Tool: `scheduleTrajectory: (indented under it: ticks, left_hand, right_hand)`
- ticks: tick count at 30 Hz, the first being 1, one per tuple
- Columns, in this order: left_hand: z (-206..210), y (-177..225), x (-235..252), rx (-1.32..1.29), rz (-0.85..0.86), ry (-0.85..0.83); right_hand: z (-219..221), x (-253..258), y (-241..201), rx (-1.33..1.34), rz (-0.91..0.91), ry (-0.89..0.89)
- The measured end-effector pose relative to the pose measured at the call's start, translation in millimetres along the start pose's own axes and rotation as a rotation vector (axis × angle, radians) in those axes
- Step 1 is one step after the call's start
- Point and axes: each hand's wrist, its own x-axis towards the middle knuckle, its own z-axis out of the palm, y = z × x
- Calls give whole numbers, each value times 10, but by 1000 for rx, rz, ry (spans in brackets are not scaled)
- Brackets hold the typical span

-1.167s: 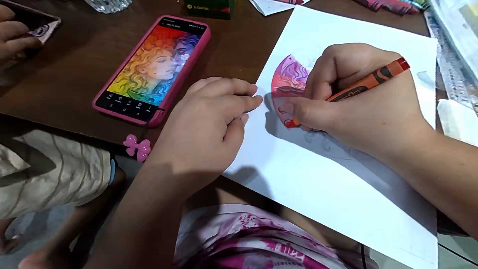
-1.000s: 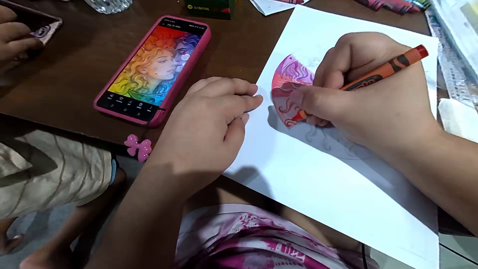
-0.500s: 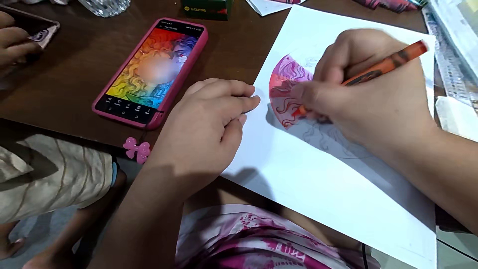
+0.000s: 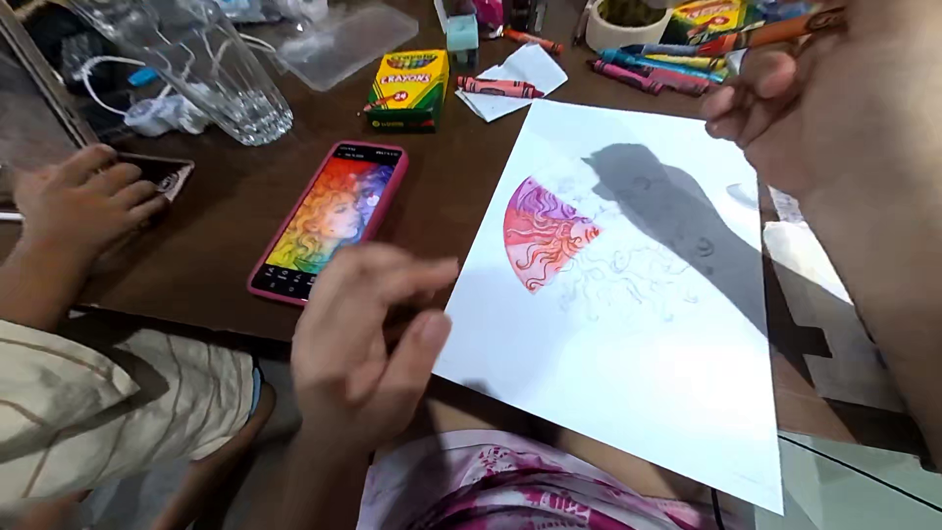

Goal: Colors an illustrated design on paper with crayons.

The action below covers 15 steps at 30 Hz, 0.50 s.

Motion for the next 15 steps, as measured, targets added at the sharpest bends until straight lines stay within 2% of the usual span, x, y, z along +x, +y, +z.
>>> scheduleTrajectory:
  ticks: [2, 4, 7, 9, 11, 15]
  left_hand:
    - [-82, 223, -169, 9, 90, -16]
    - [-62, 455, -307, -173, 138, -185]
    - [129, 607, -488, -415, -12, -644]
    - [301, 603, -591, -530, -151, -811]
    - [438, 596, -674, -638, -220, -774]
    - [550, 615, -658, -762, -311, -537]
  right_hand:
    - [-80, 49, -79, -101, -107, -5]
    - [-134, 68, -132, -131, -149, -20]
    - [-156, 45, -149, -94, -133, -50]
    - [-136, 25, -148, -109, -103, -70]
    - [-151, 23, -145, -183, -106, -81]
    - [-311, 71, -105, -459, -129, -91]
